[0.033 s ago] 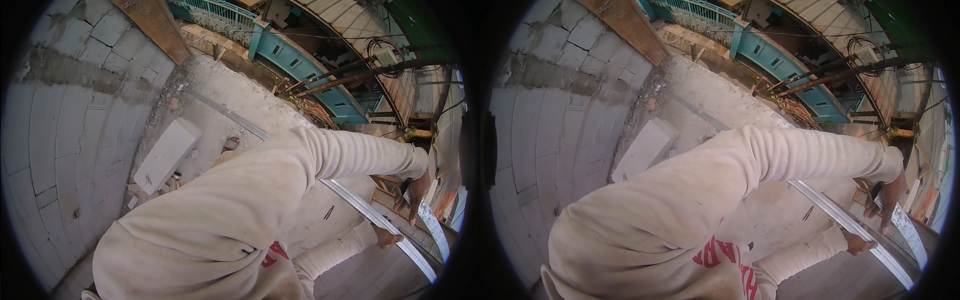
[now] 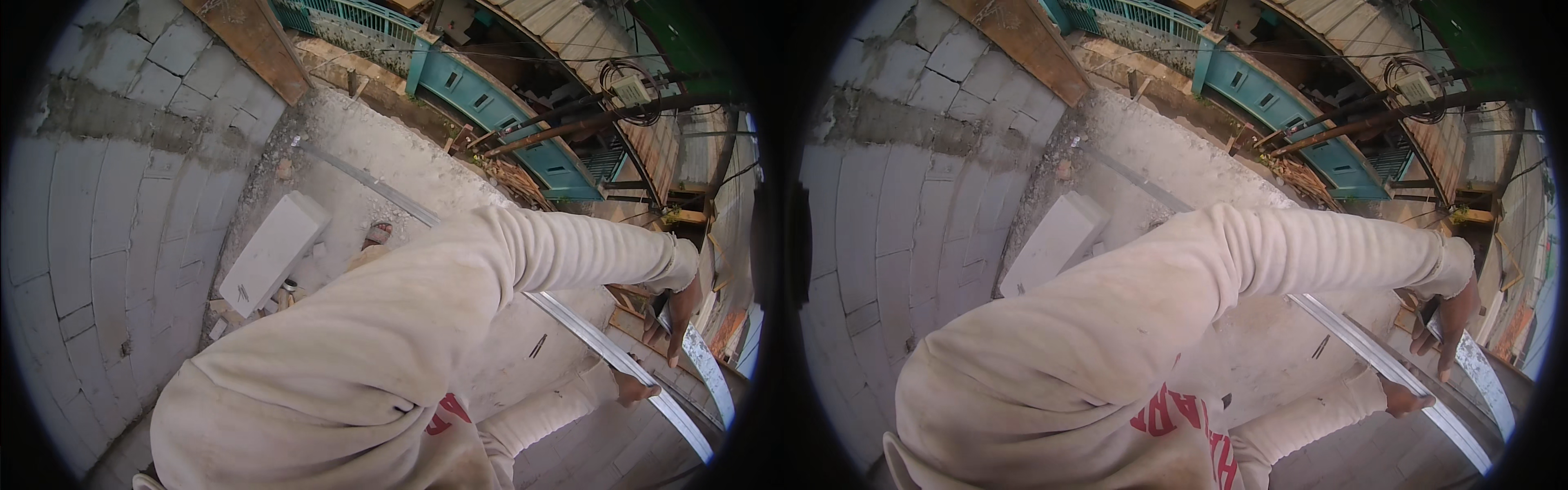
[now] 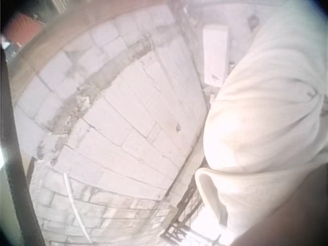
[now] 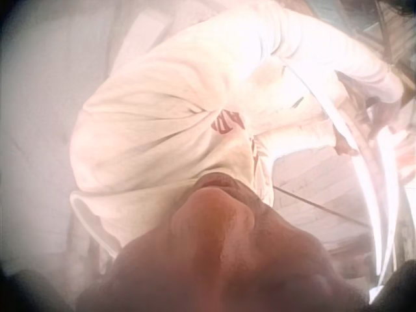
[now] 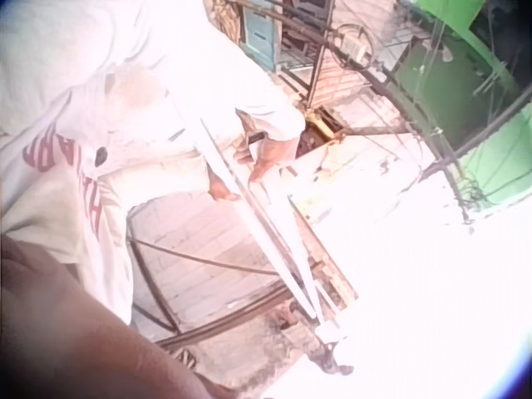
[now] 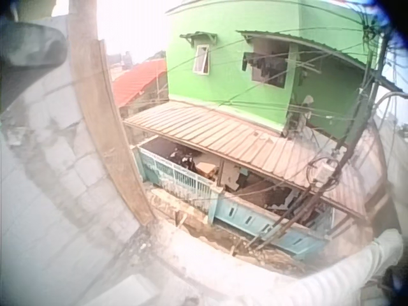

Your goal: The person assembles long metal frame sections by hand, aligning and joining them on a concrete rooftop. They use pliers to secure connections and repeatedly lift and position the assembled frame against a wooden support structure.

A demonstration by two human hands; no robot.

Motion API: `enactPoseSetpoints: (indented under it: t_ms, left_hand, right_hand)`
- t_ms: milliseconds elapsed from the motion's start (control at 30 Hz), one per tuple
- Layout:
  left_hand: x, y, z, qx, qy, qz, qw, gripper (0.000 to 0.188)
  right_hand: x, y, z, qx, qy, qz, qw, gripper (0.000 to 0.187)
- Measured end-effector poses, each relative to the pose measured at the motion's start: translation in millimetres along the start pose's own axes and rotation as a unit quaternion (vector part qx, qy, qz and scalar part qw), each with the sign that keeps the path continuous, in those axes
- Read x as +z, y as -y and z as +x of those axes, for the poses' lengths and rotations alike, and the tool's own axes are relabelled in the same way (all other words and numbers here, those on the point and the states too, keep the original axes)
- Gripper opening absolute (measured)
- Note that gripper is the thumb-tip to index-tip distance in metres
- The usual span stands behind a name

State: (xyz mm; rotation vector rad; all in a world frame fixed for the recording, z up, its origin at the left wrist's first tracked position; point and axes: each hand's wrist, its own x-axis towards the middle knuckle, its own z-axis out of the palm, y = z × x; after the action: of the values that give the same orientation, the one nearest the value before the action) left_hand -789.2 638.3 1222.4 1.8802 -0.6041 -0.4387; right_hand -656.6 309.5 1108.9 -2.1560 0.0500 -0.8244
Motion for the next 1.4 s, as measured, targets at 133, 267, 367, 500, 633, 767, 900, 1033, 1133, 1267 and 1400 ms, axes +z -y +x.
enactPoseSetpoints:
  t_ms: [133, 267, 367, 500, 633, 767, 900, 1033, 1133, 1267, 1400]
  left_hand:
    - [0, 8, 2, -0.006, 0.005, -0.011, 1.000, 0.075]
    - [0, 5, 6, -0.023, 0.008, -0.007, 1.000, 0.075]
    - [-1, 17, 29, -0.012, 0.030, -0.045, 0.998, 0.079]
    - [-8, 17, 37, -0.002, 0.045, -0.025, 0.999, 0.087]
    - [-11, 13, 34, -0.005, 0.035, -0.014, 0.999, 0.087]
    - [-6, 24, 49, -0.040, 0.022, -0.017, 0.999, 0.074]
    - [-6, 23, 61, -0.028, 0.026, -0.015, 0.999, 0.075]
    - [-4, 27, 49, -0.027, 0.001, -0.027, 0.999, 0.078]
    - [-1, 24, 40, -0.016, -0.004, -0.027, 0.999, 0.079]
    - [2, 25, 40, -0.009, 0.000, -0.024, 1.000, 0.081]
    - [2, 20, 31, -0.019, -0.006, -0.018, 1.000, 0.081]
  right_hand:
    - [-24, 51, -12, 0.084, -0.093, 0.110, 0.986, 0.045]
    - [-5, -13, 0, 0.117, -0.134, 0.214, 0.961, 0.060]
    - [-8, -37, 2, 0.067, -0.113, 0.156, 0.979, 0.064]
    - [-24, -16, 11, 0.145, -0.141, 0.231, 0.952, 0.063]
    - [-25, -42, 7, 0.176, -0.147, 0.257, 0.939, 0.062]
    - [-32, -52, 9, 0.205, -0.140, 0.283, 0.927, 0.062]
    - [-37, -56, 9, 0.210, -0.125, 0.317, 0.917, 0.060]
    - [-25, 11, -30, 0.216, -0.084, 0.318, 0.919, 0.058]
    - [-23, -3, -9, 0.220, -0.054, 0.322, 0.919, 0.059]
    - [-30, -45, 7, 0.204, -0.092, 0.297, 0.928, 0.058]
    - [-33, -73, -3, 0.208, -0.122, 0.286, 0.927, 0.057]
